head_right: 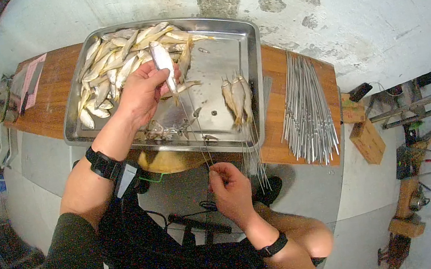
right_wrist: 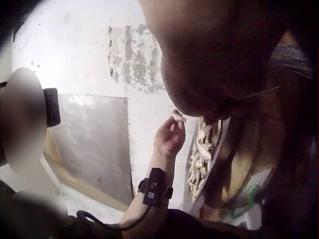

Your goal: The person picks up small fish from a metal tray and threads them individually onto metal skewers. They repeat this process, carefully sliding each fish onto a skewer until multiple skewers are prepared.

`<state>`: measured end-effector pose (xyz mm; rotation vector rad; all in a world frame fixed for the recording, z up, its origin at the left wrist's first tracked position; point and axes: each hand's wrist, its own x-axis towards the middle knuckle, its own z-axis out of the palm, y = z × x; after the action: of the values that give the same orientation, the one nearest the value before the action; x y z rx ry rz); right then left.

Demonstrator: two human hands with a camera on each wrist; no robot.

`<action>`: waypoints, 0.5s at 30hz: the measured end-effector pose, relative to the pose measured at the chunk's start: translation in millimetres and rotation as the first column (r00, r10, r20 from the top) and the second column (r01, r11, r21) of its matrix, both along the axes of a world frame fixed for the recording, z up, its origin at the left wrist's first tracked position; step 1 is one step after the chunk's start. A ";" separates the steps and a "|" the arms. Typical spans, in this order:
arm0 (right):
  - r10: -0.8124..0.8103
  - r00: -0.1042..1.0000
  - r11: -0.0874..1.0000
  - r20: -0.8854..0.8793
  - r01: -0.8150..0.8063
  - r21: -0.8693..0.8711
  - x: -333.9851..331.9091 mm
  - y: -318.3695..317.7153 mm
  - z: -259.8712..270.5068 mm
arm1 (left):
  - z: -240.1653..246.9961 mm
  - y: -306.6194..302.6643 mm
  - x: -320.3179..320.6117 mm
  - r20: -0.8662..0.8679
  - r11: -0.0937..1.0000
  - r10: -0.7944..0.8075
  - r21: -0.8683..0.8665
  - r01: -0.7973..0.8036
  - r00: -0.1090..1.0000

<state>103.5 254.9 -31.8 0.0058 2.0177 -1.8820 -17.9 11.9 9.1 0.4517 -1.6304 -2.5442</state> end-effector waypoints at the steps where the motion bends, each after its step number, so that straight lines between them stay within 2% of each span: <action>1: -0.002 1.000 1.000 0.001 0.002 0.001 0.1 -0.4 -1.1 | 0.2 0.3 0.6 0.012 1.000 -0.012 -0.010 0.012 1.000; 4: 0.002 1.000 1.000 -0.022 -0.002 -0.015 0.3 -2.3 -5.1 | 2.0 3.4 1.8 0.005 1.000 -0.013 0.028 0.013 1.000; 6: 0.003 0.997 0.997 -0.071 0.003 0.083 2.1 -3.4 -9.6 | -0.2 1.8 1.9 0.005 0.997 -0.018 0.077 0.018 1.000; 10: 0.007 0.998 0.999 -0.056 -0.005 0.042 2.4 -5.0 -19.9 | -3.7 1.0 2.1 -0.008 0.985 -0.020 0.170 0.021 1.000; 15: 0.017 0.997 0.996 -0.076 -0.010 0.093 0.6 -7.6 -23.8 | -5.7 0.5 3.6 -0.008 0.989 -0.082 0.125 0.083 0.997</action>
<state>104.1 247.3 -55.5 -0.0559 2.1495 -1.8049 -14.3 12.4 3.4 0.3984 -1.5251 -2.7176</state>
